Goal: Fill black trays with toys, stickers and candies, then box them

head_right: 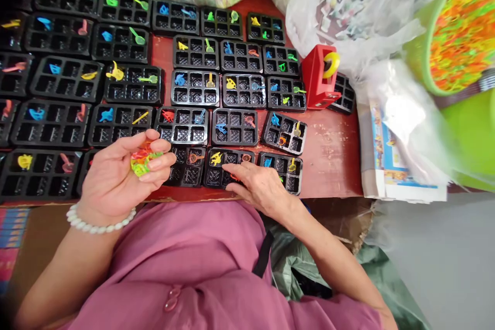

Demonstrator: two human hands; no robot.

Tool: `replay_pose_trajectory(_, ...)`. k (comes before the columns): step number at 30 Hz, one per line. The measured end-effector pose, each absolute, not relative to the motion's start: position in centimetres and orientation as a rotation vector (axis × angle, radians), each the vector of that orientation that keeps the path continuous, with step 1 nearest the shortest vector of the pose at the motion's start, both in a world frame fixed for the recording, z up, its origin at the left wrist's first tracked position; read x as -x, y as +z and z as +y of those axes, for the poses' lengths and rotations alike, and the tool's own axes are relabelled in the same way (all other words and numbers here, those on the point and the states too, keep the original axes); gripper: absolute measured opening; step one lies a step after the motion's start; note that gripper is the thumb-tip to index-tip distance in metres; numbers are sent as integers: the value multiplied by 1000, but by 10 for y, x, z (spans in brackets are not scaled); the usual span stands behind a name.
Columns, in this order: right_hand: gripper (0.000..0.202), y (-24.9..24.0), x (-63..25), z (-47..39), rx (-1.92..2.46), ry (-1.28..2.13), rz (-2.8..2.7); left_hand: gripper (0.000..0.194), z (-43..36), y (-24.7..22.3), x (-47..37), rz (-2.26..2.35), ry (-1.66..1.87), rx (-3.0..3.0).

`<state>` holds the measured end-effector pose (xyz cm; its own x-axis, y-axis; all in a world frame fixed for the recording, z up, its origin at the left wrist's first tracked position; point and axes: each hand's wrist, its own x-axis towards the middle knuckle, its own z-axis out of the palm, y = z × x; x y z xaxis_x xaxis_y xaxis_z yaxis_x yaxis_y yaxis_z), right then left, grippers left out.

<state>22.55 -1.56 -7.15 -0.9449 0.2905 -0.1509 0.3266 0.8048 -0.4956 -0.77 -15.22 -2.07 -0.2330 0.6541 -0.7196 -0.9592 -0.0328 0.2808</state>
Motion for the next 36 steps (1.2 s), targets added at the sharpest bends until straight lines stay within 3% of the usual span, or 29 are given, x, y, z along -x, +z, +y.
replay_pose_trajectory(6,41,-63,-228,-14,-434,-1078,2910,41,-151,-22,9,883,1593,449)
replay_pose_trajectory(11,33,-51,-224,-3,-813,-1509,2771,38,-151,-20,8,875,1602,488)
replay_pose_trajectory(16,9,-56,-226,7,-659,-1129,2972,37,-152,-20,8,874,1599,508)
replay_pose_trajectory(22,10,-68,-228,-2,-624,-697,2933,40,-153,-22,10,873,1597,472)
replay_pose_trajectory(30,14,-53,-215,10,-583,-842,3011,39,-154,-25,11,866,1603,455)
replay_pose_trajectory(36,12,-65,-183,33,-732,-597,3116,40,-157,-23,16,847,1647,458)
